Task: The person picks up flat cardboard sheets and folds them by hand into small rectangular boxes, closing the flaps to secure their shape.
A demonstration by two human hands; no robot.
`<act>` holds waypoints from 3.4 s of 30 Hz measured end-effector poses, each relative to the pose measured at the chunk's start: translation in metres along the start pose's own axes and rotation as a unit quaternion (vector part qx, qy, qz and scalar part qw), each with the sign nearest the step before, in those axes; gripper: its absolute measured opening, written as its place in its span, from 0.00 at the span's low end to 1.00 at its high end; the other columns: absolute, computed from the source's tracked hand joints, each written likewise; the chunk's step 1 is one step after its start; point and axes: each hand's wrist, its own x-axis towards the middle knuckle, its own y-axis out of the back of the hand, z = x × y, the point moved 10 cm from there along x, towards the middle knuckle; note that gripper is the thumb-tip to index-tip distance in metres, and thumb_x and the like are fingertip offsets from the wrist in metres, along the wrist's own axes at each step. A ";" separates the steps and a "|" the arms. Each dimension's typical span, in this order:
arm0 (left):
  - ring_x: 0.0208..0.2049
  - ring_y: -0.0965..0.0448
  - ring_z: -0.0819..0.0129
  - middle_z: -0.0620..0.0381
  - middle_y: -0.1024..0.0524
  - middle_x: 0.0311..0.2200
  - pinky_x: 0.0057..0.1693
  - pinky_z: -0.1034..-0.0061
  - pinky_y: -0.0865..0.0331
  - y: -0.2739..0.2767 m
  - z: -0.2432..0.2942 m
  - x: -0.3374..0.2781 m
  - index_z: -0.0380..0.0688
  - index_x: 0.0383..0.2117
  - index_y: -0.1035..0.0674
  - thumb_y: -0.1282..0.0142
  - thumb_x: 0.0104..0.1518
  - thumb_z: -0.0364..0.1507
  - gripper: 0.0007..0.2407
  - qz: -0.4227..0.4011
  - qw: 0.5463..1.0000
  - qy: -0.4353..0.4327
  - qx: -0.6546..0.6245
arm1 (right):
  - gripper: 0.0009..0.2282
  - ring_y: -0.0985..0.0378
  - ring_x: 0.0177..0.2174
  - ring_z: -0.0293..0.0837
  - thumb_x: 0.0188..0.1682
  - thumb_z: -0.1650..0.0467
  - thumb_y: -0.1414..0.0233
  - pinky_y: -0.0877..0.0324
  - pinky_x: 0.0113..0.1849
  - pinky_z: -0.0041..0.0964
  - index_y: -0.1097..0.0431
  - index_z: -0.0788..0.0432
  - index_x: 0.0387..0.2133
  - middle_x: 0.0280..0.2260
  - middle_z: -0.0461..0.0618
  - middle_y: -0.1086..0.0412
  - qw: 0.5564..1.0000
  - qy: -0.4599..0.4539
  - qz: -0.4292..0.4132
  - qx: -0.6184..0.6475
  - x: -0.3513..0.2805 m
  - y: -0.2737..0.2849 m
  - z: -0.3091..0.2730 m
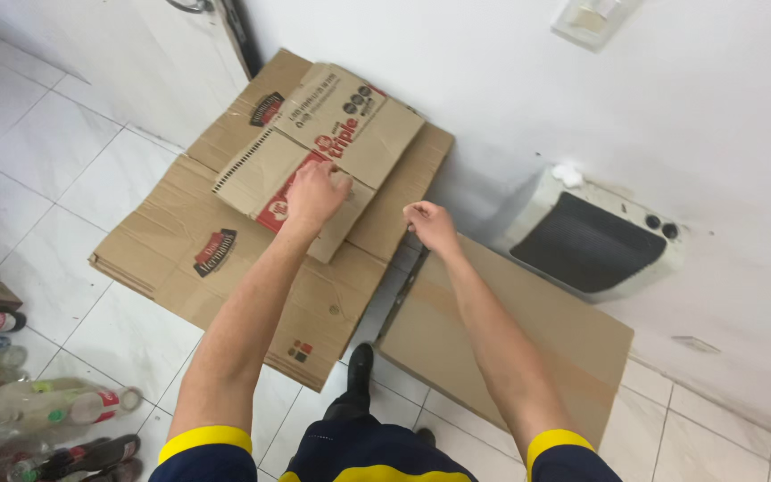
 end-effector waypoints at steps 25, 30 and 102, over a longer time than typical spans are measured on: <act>0.58 0.19 0.45 0.42 0.22 0.51 0.61 0.48 0.25 0.054 -0.169 0.152 0.41 0.55 0.22 0.39 0.63 0.37 0.18 0.059 0.986 0.155 -0.020 | 0.31 0.17 0.42 0.43 0.61 0.62 0.48 0.18 0.45 0.40 0.47 0.66 0.73 0.49 0.61 0.24 0.989 -0.125 0.060 0.053 0.098 -0.057 -0.049; 0.55 0.16 0.43 0.43 0.18 0.48 0.60 0.49 0.24 0.101 -0.088 0.124 0.47 0.51 0.23 0.39 0.66 0.39 0.14 0.047 0.992 0.102 -0.063 | 0.29 0.19 0.50 0.50 0.62 0.64 0.51 0.20 0.50 0.47 0.46 0.68 0.73 0.56 0.66 0.29 0.988 -0.110 0.091 0.054 0.083 -0.043 -0.060; 0.80 0.67 0.38 0.38 0.65 0.81 0.77 0.32 0.65 -0.361 0.341 -0.145 0.56 0.79 0.43 0.39 0.47 0.70 0.54 -0.169 0.827 -0.386 0.371 | 0.27 0.36 0.68 0.64 0.61 0.68 0.56 0.40 0.66 0.62 0.46 0.64 0.75 0.70 0.68 0.40 0.954 -0.187 0.235 -0.023 -0.314 0.264 0.145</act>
